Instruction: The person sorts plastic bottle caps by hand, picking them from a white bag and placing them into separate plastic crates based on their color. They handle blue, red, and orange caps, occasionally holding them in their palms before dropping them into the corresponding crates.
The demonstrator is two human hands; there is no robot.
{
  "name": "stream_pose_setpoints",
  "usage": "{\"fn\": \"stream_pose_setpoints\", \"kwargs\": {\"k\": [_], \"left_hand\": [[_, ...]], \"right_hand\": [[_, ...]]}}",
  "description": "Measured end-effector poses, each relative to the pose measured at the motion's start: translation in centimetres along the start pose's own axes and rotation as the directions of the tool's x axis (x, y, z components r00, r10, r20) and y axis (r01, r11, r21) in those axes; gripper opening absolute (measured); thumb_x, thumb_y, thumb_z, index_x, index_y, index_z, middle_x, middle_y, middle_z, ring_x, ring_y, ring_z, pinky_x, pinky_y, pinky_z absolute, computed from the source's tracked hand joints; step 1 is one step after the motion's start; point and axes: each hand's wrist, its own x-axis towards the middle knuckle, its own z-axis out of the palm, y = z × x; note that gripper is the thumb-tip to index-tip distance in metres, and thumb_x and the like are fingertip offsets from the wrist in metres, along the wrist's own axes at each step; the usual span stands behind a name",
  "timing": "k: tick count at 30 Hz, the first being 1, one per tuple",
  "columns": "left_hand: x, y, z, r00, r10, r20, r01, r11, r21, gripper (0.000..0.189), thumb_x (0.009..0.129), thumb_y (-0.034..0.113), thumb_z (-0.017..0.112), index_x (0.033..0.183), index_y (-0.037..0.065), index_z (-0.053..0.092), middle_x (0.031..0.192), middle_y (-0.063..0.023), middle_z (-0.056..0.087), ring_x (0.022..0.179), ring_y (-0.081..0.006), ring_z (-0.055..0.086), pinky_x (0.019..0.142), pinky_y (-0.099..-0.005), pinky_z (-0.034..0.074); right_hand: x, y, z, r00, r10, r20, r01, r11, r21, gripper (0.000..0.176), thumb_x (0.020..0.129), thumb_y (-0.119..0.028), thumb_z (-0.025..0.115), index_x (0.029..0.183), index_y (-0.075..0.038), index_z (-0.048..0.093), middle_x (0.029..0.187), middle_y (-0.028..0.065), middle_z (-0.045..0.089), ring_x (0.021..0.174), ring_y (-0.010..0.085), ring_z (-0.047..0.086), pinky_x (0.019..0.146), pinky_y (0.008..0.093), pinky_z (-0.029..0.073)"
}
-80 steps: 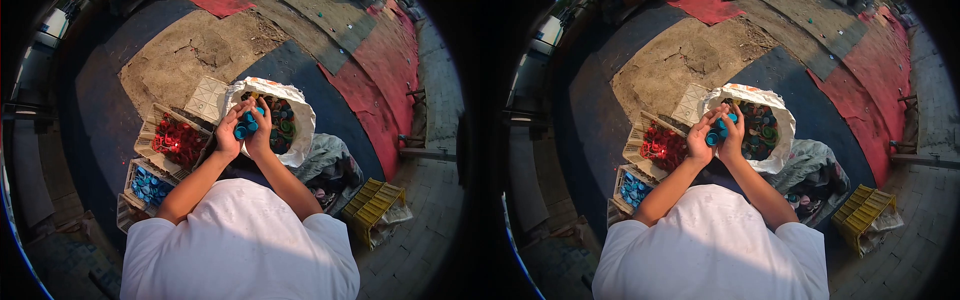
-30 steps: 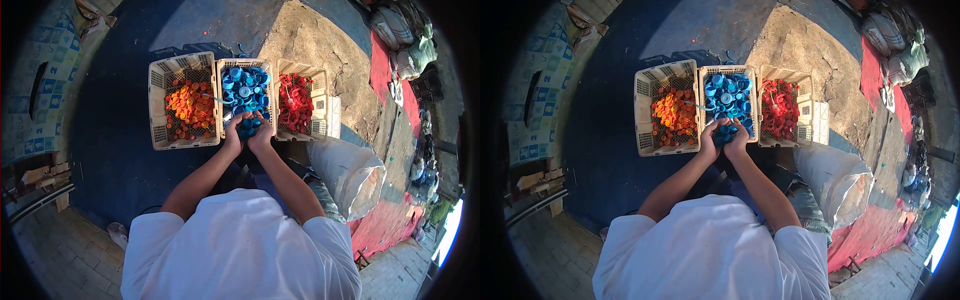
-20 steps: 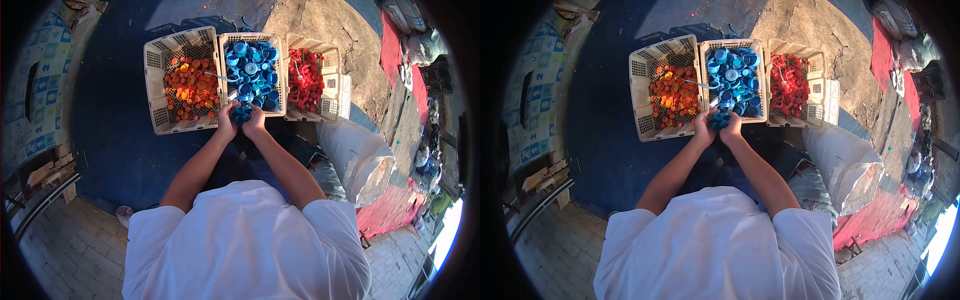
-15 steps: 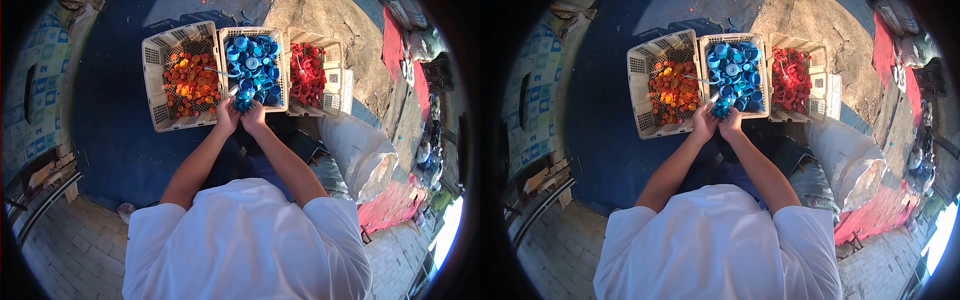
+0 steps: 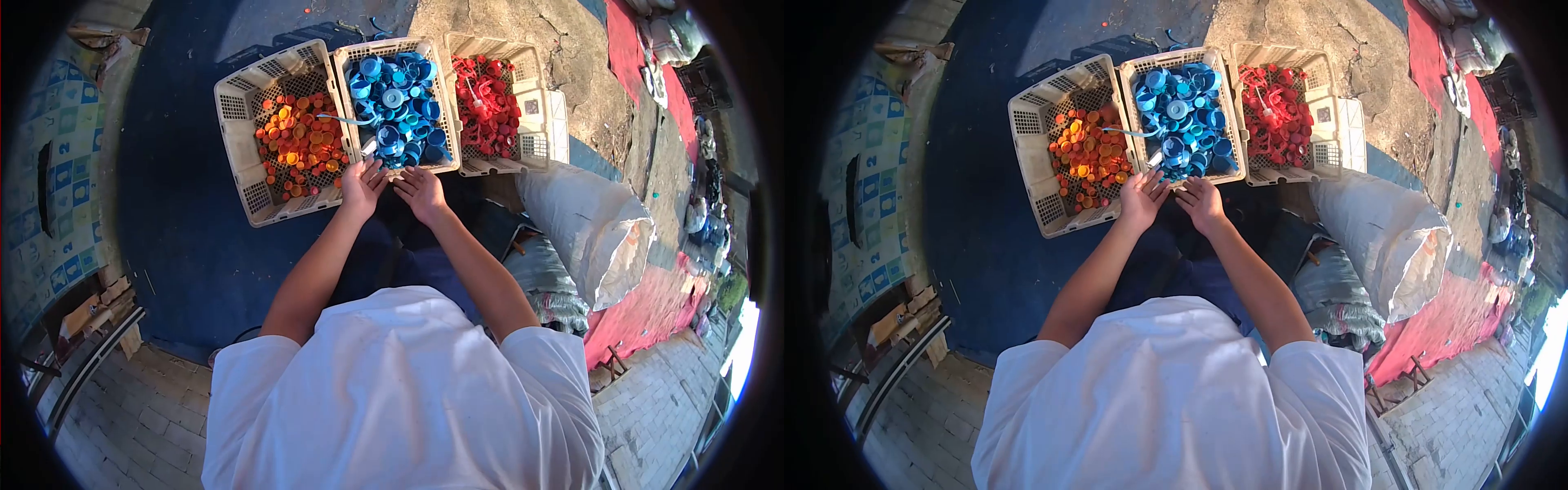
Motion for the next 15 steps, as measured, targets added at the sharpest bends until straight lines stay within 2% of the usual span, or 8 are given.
{"fn": "stream_pose_setpoints", "kwargs": {"k": [2, 3, 6, 7, 9, 10, 12, 15], "left_hand": [[0.1, -0.1, 0.8, 0.999, 0.011, 0.032, -0.013, 0.999, 0.041, 0.049, 0.099, 0.034, 0.05, 0.137, 0.002, 0.052, 0.138, -0.0135, 0.058, 0.124, -0.0309, 0.058, 0.107, -0.0454, 0.048], [-0.5, 0.0, 2.0, 1.0, -0.013, 0.02, 0.012, 0.999, 0.051, 0.043, 0.099, 0.029, 0.052, 0.133, 0.003, 0.055, 0.136, -0.0121, 0.061, 0.122, -0.0289, 0.059, 0.106, -0.0437, 0.048], [-1.0, -0.9, 4.7, 0.998, -0.044, 0.034, 0.037, 0.983, 0.181, 0.038, 0.098, 0.025, 0.055, 0.13, 0.005, 0.057, 0.13, -0.0099, 0.064, 0.118, -0.0266, 0.061, 0.106, -0.0418, 0.048], [-0.6, -1.5, 5.3, 0.995, -0.076, 0.067, 0.062, 0.979, 0.195, 0.031, 0.098, 0.023, 0.059, 0.125, 0.007, 0.058, 0.124, -0.0078, 0.065, 0.113, -0.0238, 0.062, 0.103, -0.0399, 0.05], [0.4, -3.3, 6.8, 0.988, -0.127, 0.092, 0.106, 0.973, 0.204, 0.02, 0.101, 0.02, 0.06, 0.117, 0.009, 0.061, 0.115, -0.0056, 0.066, 0.098, -0.0188, 0.063, 0.098, -0.0377, 0.054], [0.7, -4.5, 7.4, 0.983, -0.145, 0.109, 0.118, 0.969, 0.218, 0.019, 0.102, 0.024, 0.061, 0.116, 0.011, 0.065, 0.103, -0.0019, 0.068, 0.087, -0.0151, 0.063, 0.097, -0.0364, 0.055], [0.4, -6.5, 9.5, 0.956, -0.215, 0.198, 0.154, 0.947, 0.283, 0.021, 0.102, 0.029, 0.063, 0.115, 0.012, 0.068, 0.092, 0.002, 0.069, 0.08, -0.0119, 0.062, 0.096, -0.0351, 0.055], [-0.7, -10.1, 12.9, 0.901, -0.319, 0.295, 0.183, 0.894, 0.408, 0.025, 0.101, 0.032, 0.063, 0.117, 0.013, 0.068, 0.089, 0.0033, 0.069, 0.077, -0.0099, 0.061, 0.096, -0.0347, 0.055]], "right_hand": [[-1.6, -1.6, -1.8, 1.0, -0.005, 0.02, 0.005, 1.0, -0.007, 0.054, 0.101, -0.029, 0.047, 0.143, 0.003, 0.041, 0.152, 0.0244, 0.041, 0.134, 0.0389, 0.05, 0.114, 0.0498, 0.04], [-2.5, -2.3, -2.5, 0.999, -0.03, -0.032, 0.031, 0.999, 0.036, 0.044, 0.101, -0.026, 0.048, 0.135, 0.003, 0.049, 0.141, 0.0222, 0.053, 0.125, 0.0369, 0.058, 0.108, 0.0481, 0.045], [-5.1, -4.0, -6.2, 0.985, -0.156, -0.078, 0.158, 0.987, 0.021, 0.041, 0.101, -0.026, 0.049, 0.131, 0.002, 0.053, 0.128, 0.0185, 0.062, 0.118, 0.0339, 0.063, 0.103, 0.0468, 0.049], [-6.1, -4.6, -7.4, 0.976, -0.184, -0.114, 0.191, 0.98, 0.055, 0.038, 0.101, -0.026, 0.05, 0.128, 0.001, 0.055, 0.118, 0.0149, 0.066, 0.112, 0.032, 0.065, 0.098, 0.0448, 0.051], [-9.0, -5.8, -9.6, 0.957, -0.253, -0.143, 0.27, 0.956, 0.111, 0.034, 0.1, -0.025, 0.053, 0.124, -0.001, 0.058, 0.115, 0.0131, 0.067, 0.109, 0.0301, 0.067, 0.096, 0.0422, 0.052], [-10.5, -6.4, -10.4, 0.943, -0.285, -0.172, 0.309, 0.942, 0.131, 0.033, 0.1, -0.025, 0.054, 0.122, -0.002, 0.058, 0.113, 0.0123, 0.068, 0.107, 0.0292, 0.068, 0.095, 0.0414, 0.052], [-13.6, -7.1, -12.2, 0.901, -0.368, -0.227, 0.412, 0.891, 0.191, 0.029, 0.099, -0.023, 0.054, 0.119, -0.002, 0.059, 0.109, 0.0117, 0.068, 0.099, 0.0277, 0.07, 0.093, 0.0411, 0.053], [-17.4, -7.8, -15.1, 0.825, -0.459, -0.329, 0.551, 0.782, 0.291, 0.027, 0.1, -0.021, 0.057, 0.118, -0.002, 0.059, 0.108, 0.0125, 0.068, 0.099, 0.0268, 0.071, 0.091, 0.0395, 0.056]]}}
